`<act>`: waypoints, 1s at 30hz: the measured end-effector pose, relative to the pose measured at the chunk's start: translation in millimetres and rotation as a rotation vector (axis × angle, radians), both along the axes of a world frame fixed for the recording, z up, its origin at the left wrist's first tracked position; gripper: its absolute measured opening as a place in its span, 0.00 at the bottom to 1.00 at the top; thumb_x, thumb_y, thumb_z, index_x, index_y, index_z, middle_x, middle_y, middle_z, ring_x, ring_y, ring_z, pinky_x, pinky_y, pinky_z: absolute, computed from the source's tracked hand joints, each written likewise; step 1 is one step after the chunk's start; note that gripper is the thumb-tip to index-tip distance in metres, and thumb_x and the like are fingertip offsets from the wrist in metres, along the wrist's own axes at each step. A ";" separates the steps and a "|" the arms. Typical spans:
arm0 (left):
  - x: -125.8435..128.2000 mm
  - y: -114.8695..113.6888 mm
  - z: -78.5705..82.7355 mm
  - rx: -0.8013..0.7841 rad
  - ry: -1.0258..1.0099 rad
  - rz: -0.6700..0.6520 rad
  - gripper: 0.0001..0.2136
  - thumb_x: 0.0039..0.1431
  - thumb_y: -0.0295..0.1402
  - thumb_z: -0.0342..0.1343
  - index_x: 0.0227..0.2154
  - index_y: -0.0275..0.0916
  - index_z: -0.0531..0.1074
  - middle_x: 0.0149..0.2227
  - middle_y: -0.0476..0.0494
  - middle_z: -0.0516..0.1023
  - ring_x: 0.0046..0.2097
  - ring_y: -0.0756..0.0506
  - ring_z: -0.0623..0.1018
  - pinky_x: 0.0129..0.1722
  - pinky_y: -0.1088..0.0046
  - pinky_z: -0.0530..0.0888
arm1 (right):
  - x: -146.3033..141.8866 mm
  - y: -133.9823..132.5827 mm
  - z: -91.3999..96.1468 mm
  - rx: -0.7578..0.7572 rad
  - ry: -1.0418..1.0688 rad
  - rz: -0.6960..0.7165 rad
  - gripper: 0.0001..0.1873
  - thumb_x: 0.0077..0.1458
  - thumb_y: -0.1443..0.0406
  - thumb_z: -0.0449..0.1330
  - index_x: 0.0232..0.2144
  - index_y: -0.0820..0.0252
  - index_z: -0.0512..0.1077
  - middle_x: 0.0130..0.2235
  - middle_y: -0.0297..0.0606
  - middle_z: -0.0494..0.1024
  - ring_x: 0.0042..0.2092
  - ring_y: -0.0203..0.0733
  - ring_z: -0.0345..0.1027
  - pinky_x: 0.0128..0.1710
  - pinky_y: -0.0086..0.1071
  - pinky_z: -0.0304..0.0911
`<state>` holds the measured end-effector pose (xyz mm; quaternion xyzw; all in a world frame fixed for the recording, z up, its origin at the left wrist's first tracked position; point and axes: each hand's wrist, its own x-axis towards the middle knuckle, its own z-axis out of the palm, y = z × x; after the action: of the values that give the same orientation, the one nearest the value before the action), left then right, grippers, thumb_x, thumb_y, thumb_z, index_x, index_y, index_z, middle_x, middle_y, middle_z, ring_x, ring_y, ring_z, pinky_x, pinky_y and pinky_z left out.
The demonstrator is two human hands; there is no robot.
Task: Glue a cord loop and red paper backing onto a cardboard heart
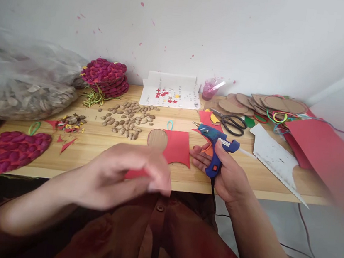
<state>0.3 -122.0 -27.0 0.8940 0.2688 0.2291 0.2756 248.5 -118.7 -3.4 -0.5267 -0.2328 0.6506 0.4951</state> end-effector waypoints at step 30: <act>-1.3 67.1 -13.5 0.402 0.045 0.091 0.12 0.66 0.26 0.49 0.48 0.40 0.73 0.40 0.45 0.76 0.37 0.49 0.78 0.36 0.75 0.75 | -33.1 7.1 1.4 0.012 0.198 0.055 0.18 0.64 0.50 0.53 0.39 0.55 0.73 0.44 0.45 0.82 0.44 0.51 0.79 0.41 0.43 0.76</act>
<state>-1.0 -55.0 -40.5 0.9229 0.2638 0.2704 0.0750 215.4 -111.6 -2.0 -0.4505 -0.2009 0.7112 0.5008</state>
